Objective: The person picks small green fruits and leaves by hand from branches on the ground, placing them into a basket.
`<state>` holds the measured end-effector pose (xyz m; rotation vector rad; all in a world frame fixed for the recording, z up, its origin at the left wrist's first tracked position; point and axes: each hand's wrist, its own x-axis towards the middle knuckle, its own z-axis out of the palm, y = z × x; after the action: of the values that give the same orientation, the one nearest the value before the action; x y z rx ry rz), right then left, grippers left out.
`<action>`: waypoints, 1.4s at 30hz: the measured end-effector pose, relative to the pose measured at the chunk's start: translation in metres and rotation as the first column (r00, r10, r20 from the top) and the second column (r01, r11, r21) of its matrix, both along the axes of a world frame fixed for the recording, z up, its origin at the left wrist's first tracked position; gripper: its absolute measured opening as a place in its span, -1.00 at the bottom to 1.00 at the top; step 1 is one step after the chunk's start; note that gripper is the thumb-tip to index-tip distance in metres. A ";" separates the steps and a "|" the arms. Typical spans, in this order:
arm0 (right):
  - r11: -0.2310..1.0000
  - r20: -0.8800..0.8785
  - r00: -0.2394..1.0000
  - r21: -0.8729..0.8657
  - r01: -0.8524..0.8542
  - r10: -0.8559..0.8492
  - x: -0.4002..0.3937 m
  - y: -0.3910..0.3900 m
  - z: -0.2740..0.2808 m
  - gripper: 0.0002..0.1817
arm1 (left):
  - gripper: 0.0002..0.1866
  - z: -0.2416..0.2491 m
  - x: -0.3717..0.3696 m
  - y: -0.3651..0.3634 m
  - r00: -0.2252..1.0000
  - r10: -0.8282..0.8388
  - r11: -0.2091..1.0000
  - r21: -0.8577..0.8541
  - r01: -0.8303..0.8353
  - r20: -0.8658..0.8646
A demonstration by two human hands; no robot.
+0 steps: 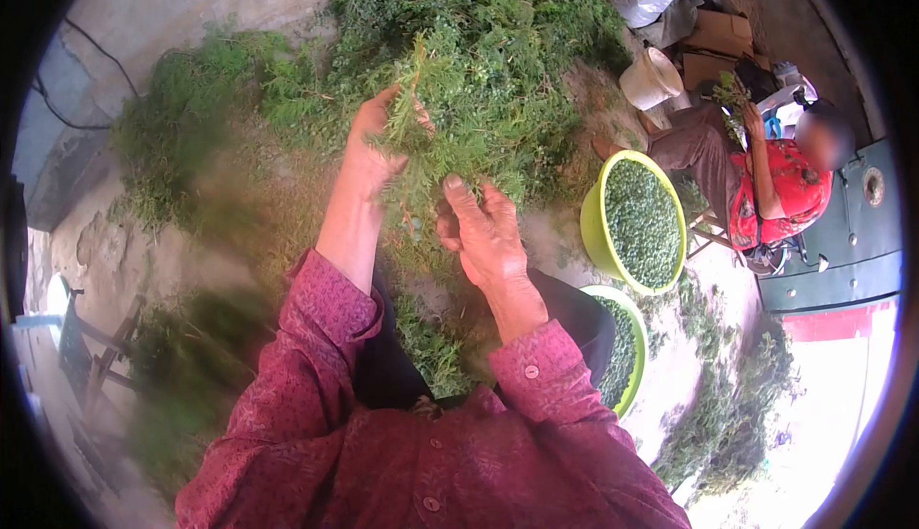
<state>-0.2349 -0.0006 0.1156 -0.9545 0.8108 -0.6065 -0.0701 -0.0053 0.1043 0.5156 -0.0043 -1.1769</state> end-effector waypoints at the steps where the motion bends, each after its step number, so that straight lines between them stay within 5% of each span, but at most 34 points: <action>1: 1.000 0.001 1.000 -0.001 0.001 -0.001 0.000 0.000 0.000 -0.71 | -0.74 0.002 -0.001 0.000 1.000 -0.007 1.000 0.024 0.007 0.009; 3: 0.990 -0.024 0.998 -0.128 -0.063 0.060 -0.001 0.001 -0.001 -0.81 | -0.75 -0.004 0.000 -0.003 1.000 -0.015 0.999 -0.031 0.015 -0.013; 5: 0.982 -0.069 0.983 -0.071 -0.173 0.168 -0.009 0.000 0.005 -0.84 | -0.75 -0.007 0.005 -0.003 0.999 -0.020 0.996 -0.084 0.017 -0.035; 7: 0.961 -0.107 0.956 -0.009 -0.275 0.272 -0.021 0.002 0.006 -0.86 | -0.76 0.003 0.013 0.007 0.995 0.101 0.979 0.181 -0.098 -0.006; 8: 0.952 -0.046 0.954 0.087 -0.293 0.298 -0.028 0.003 0.004 -0.88 | -0.77 -0.009 0.014 0.015 0.993 0.114 0.979 -0.173 -0.109 0.017; 10: 0.932 0.018 0.949 0.186 -0.312 0.314 -0.031 0.004 0.002 -0.90 | -0.77 -0.018 0.012 0.011 0.984 0.129 0.988 -0.103 -0.117 0.121; 13: 0.961 0.133 0.982 0.223 -0.164 0.137 -0.019 0.000 0.005 -0.86 | -0.75 -0.027 0.012 0.013 0.950 0.182 0.983 -0.061 -0.172 0.253; 15: 0.965 0.156 0.987 0.250 -0.084 0.045 -0.010 0.000 0.006 -0.83 | -0.67 -0.025 0.021 0.008 1.000 -0.014 1.000 -0.015 0.014 -0.005; 16: 0.953 0.056 0.991 0.287 0.100 -0.121 -0.002 0.004 0.007 -0.81 | -0.67 -0.028 0.015 0.008 1.000 -0.013 1.000 -0.017 0.013 -0.005; 18: 0.966 0.093 0.994 0.257 0.036 -0.061 0.005 0.000 0.002 -0.83 | -0.69 -0.037 -0.003 0.011 0.947 0.213 0.888 -0.453 -0.085 0.240; 22: 0.989 0.065 0.993 0.101 -0.110 0.103 0.002 -0.003 -0.001 -0.89 | -0.72 -0.034 0.006 0.007 0.955 0.165 0.962 -0.252 -0.101 0.248; 24: 0.983 0.053 0.991 0.126 -0.130 0.124 -0.012 0.004 0.006 -0.92 | -0.79 -0.033 0.018 0.006 0.973 0.112 0.993 0.005 -0.116 0.201; 27: 0.970 0.125 0.979 0.166 -0.180 0.160 -0.023 0.006 0.001 -0.95 | -0.81 -0.064 0.033 -0.006 0.993 0.086 0.993 0.075 -0.093 0.087; 28: 0.965 0.120 0.984 0.214 -0.152 0.128 -0.019 0.003 0.000 -0.92 | -0.83 -0.031 0.009 0.007 0.976 0.125 0.992 -0.006 -0.126 0.178; 31: 0.951 0.128 0.991 0.299 -0.075 0.038 -0.001 -0.004 -0.005 -0.79 | -0.80 -0.049 0.012 0.002 0.988 0.066 0.965 -0.261 -0.029 0.136; 32: 0.961 0.089 0.996 0.272 -0.039 0.015 0.005 -0.006 -0.006 -0.78 | -0.80 -0.053 0.011 -0.003 0.988 0.069 0.965 -0.262 -0.031 0.136; 34: 0.978 -0.022 0.996 0.189 0.086 -0.083 0.018 -0.002 -0.004 -0.79 | -0.74 -0.038 0.003 -0.010 0.984 0.073 0.997 0.004 -0.075 0.161; 38: 0.987 -0.031 0.999 0.158 -0.009 0.014 0.026 -0.009 -0.005 -0.83 | -0.68 -0.025 0.002 -0.008 0.998 0.051 0.993 -0.102 -0.056 -0.047; 40: 0.950 -0.002 0.986 0.267 0.160 -0.166 0.031 -0.005 -0.005 -0.85 | -0.64 -0.014 0.002 -0.010 0.987 0.065 0.997 0.045 -0.059 -0.147; 42: 0.952 -0.012 0.995 0.291 0.094 -0.094 0.024 -0.009 -0.008 -0.85 | -0.64 -0.017 0.004 -0.007 0.990 0.093 0.995 0.042 -0.089 -0.105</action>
<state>-0.2106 -0.0100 0.1077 -0.6481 0.9198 -0.5512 -0.0664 -0.0119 0.0873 0.4798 0.1323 -1.1155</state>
